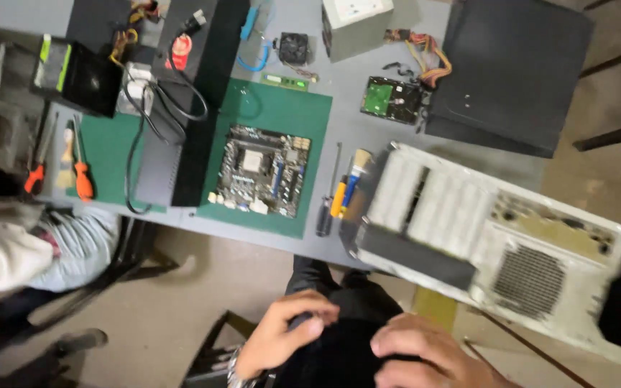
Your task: Disassembling a computer and cleaning the interior of the case with a brush.
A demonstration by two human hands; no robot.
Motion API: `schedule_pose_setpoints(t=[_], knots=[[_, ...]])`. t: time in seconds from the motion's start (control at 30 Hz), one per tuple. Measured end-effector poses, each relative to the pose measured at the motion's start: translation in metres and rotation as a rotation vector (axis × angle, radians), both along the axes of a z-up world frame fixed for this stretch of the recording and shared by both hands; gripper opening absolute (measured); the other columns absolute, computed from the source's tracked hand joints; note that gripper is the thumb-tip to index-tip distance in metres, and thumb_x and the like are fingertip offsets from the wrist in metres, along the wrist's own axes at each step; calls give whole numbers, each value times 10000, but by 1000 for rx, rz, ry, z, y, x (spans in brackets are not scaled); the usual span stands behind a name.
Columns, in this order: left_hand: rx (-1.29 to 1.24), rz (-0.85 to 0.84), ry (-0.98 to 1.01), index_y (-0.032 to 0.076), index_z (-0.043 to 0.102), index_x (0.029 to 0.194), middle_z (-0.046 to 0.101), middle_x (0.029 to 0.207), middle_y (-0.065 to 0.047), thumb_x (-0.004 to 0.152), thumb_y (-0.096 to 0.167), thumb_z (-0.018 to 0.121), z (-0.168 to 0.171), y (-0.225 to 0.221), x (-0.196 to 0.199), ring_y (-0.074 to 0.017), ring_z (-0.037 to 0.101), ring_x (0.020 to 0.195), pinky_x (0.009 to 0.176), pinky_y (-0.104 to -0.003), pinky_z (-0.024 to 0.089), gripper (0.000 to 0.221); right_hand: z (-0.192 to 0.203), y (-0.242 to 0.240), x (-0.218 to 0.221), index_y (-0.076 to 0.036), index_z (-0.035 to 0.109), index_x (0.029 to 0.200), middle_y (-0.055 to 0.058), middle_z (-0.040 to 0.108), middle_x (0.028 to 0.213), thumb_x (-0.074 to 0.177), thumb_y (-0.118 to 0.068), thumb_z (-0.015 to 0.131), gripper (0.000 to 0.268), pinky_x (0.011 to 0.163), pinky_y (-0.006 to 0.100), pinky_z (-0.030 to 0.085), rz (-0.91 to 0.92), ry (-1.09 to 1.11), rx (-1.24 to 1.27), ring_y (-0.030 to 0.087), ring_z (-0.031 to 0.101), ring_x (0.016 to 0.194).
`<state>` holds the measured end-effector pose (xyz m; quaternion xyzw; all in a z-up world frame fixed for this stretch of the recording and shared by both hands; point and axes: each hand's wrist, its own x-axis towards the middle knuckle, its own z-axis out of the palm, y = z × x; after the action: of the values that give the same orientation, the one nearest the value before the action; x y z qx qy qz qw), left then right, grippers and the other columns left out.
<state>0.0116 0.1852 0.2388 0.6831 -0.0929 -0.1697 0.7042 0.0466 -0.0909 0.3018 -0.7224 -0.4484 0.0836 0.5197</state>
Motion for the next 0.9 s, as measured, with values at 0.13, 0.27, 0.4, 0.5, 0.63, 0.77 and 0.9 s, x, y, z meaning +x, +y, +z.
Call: schedule_pose_setpoints(t=[0.13,0.27,0.4,0.5,0.63,0.77,0.9], knots=[[-277,-261,-41,30,672,1240,714,1085,-172,1032,466,589,32,57,73,-243,703,921,850,-340,585,491,21,86,63,-58,697,1031,128,653,1133,945,-180,726,153,842,453,576,-181,-344,-88,310,684,920],[-272,-287,-118,46,717,1067,736,1027,-133,1002,315,647,9,85,127,-268,736,942,877,-364,586,285,33,152,91,-3,698,985,166,670,1042,909,-118,702,138,749,440,565,-331,-204,-208,322,657,814],[-459,-385,24,75,729,1053,745,1064,-117,999,264,687,-25,104,189,-221,745,954,883,-302,618,201,13,185,127,-27,654,1020,129,681,1025,895,-55,722,145,723,373,575,-504,-268,-288,271,659,758],[-513,-506,112,68,726,1061,743,1060,-113,987,235,701,-42,112,216,-201,734,971,908,-295,607,184,21,209,144,-52,675,986,94,689,981,886,-58,724,111,716,362,576,-618,-171,-369,252,665,744],[-528,-634,169,86,733,1079,749,1057,-105,972,183,723,-62,119,248,-192,742,979,914,-287,616,145,26,243,160,-118,775,825,3,740,910,799,-179,765,67,755,305,568,-903,-26,-484,155,737,793],[-428,-458,118,159,716,990,754,985,-25,974,206,712,-125,129,301,-133,750,933,913,-290,644,50,-11,189,121,-121,708,873,48,726,851,777,-95,863,185,711,368,550,-951,-256,-464,170,695,709],[44,-25,389,130,754,912,757,864,-15,913,73,659,-225,134,369,-101,713,710,697,-229,646,112,-58,57,45,-139,655,1395,104,684,1207,1046,-204,680,356,986,428,513,-1290,264,-1170,241,639,1128]])
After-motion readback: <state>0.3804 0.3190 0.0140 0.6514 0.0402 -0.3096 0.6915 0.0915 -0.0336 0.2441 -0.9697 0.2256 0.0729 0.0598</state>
